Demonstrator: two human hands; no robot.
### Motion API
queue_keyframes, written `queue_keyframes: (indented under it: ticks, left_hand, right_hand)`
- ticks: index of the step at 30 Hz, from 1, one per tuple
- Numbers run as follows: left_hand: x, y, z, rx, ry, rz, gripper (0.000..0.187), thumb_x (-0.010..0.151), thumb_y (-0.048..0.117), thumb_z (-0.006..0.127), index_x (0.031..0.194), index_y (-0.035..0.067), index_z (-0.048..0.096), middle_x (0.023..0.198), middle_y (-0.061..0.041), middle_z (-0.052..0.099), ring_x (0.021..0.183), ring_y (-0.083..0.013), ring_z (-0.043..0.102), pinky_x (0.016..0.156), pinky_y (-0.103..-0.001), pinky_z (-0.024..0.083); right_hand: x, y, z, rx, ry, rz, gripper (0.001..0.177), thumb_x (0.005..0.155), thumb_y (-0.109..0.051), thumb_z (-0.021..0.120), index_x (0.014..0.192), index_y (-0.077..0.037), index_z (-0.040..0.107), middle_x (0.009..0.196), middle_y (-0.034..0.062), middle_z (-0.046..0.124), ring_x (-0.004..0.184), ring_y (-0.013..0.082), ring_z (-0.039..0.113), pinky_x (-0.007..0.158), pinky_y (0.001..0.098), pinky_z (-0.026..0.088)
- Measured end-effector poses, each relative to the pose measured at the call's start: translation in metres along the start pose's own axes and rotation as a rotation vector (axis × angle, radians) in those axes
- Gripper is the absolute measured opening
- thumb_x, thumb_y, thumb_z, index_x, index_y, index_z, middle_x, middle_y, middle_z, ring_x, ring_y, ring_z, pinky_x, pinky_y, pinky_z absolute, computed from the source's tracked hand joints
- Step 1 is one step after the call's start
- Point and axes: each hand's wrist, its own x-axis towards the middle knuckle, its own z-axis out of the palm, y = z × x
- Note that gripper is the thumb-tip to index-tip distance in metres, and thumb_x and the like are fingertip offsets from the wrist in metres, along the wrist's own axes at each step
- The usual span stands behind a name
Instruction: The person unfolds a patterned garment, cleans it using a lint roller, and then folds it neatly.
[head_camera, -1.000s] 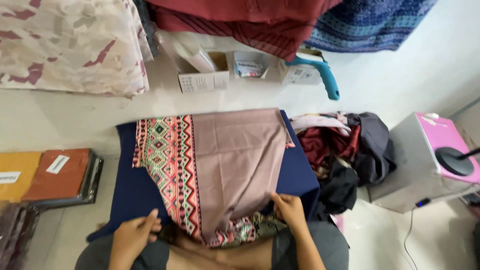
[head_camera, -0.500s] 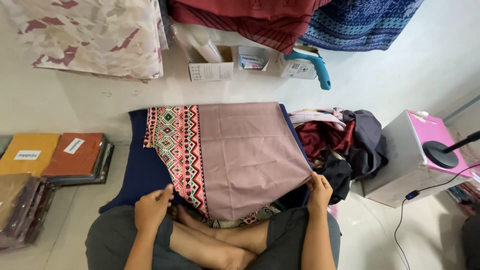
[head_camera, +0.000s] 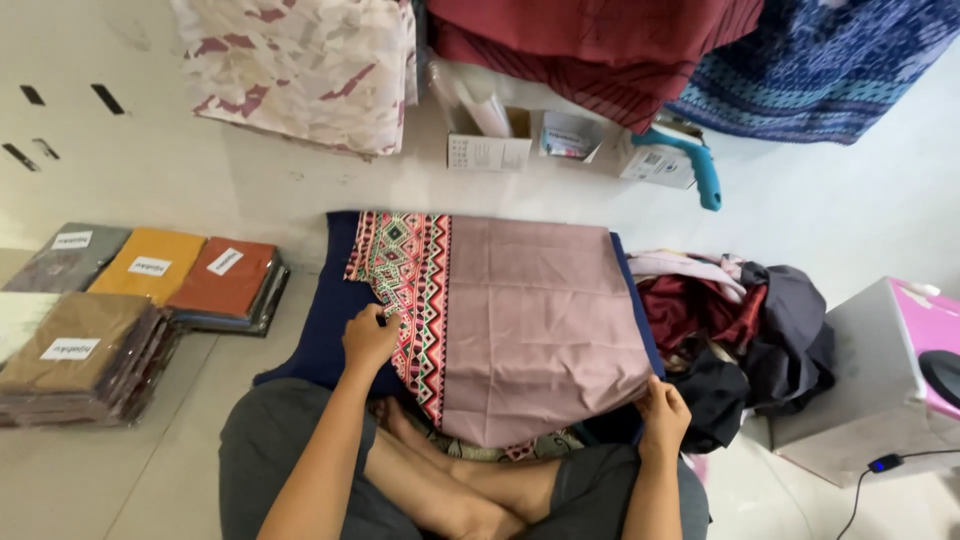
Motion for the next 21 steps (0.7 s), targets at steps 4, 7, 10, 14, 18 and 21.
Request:
queue_keyframes:
  ticks: [4,7,10,14,18,21]
  left_hand:
    - [-0.022,0.027,-0.023,-0.556,-0.107,-0.098,0.046,0.095,0.041,0.056,0.124,0.007,0.063,0.121,-0.027,0.068,0.12,-0.0464,0.062,0.096,-0.052,0.052]
    - [-0.015,0.02,-0.023,-0.696,-0.099,-0.119,0.048,0.097,0.036,0.059,0.129,0.001,0.061,0.122,-0.031,0.067,0.12,-0.0467,0.062,0.094,-0.053,0.053]
    - [-0.006,-0.003,-0.029,-0.662,-0.06,-0.125,0.05,0.094,0.042,0.068,0.129,0.006,0.063,0.119,-0.027,0.069,0.117,-0.0438,0.065,0.093,-0.052,0.053]
    - [-0.032,-0.015,-0.079,-0.545,-0.019,-0.086,0.052,0.09,0.04,0.073,0.132,0.012,0.063,0.115,-0.023,0.072,0.116,-0.0413,0.066,0.096,-0.051,0.051]
    - [-0.037,-0.043,-0.081,-0.276,0.02,-0.106,0.052,0.093,0.036,0.069,0.14,0.017,0.056,0.114,-0.015,0.076,0.116,-0.0383,0.068,0.098,-0.052,0.053]
    - [-0.047,-0.042,-0.083,-0.145,0.064,-0.102,0.052,0.095,0.03,0.067,0.142,0.016,0.053,0.112,-0.01,0.077,0.114,-0.0383,0.069,0.099,-0.053,0.053]
  right_hand:
    - [-0.01,-0.013,0.003,0.057,0.0,-0.004,0.027,0.102,-0.022,0.075,0.08,-0.012,0.063,0.075,0.0032,0.061,0.068,0.014,0.063,0.069,0.0323,0.058]
    - [-0.006,-0.01,0.003,0.079,-0.002,0.011,0.027,0.102,-0.022,0.074,0.08,-0.013,0.062,0.075,0.0021,0.061,0.068,0.0133,0.063,0.069,0.0305,0.058]
    - [-0.007,-0.015,0.003,0.12,0.014,0.025,0.027,0.103,-0.022,0.072,0.081,-0.014,0.06,0.075,0.0004,0.061,0.067,0.0123,0.064,0.068,0.0281,0.058]
    - [-0.009,-0.018,0.004,0.101,0.056,0.007,0.027,0.105,-0.02,0.069,0.081,-0.014,0.058,0.073,-0.003,0.053,0.066,0.0091,0.056,0.064,0.0243,0.051]
    - [-0.001,0.0,-0.002,0.027,0.061,-0.029,0.028,0.104,-0.021,0.071,0.08,-0.012,0.06,0.071,-0.0016,0.051,0.064,0.0095,0.054,0.061,0.0238,0.047]
    - [0.008,0.011,-0.008,-0.137,0.093,-0.058,0.027,0.102,-0.021,0.072,0.078,-0.015,0.062,0.069,-0.0028,0.053,0.065,0.0078,0.051,0.059,0.0229,0.043]
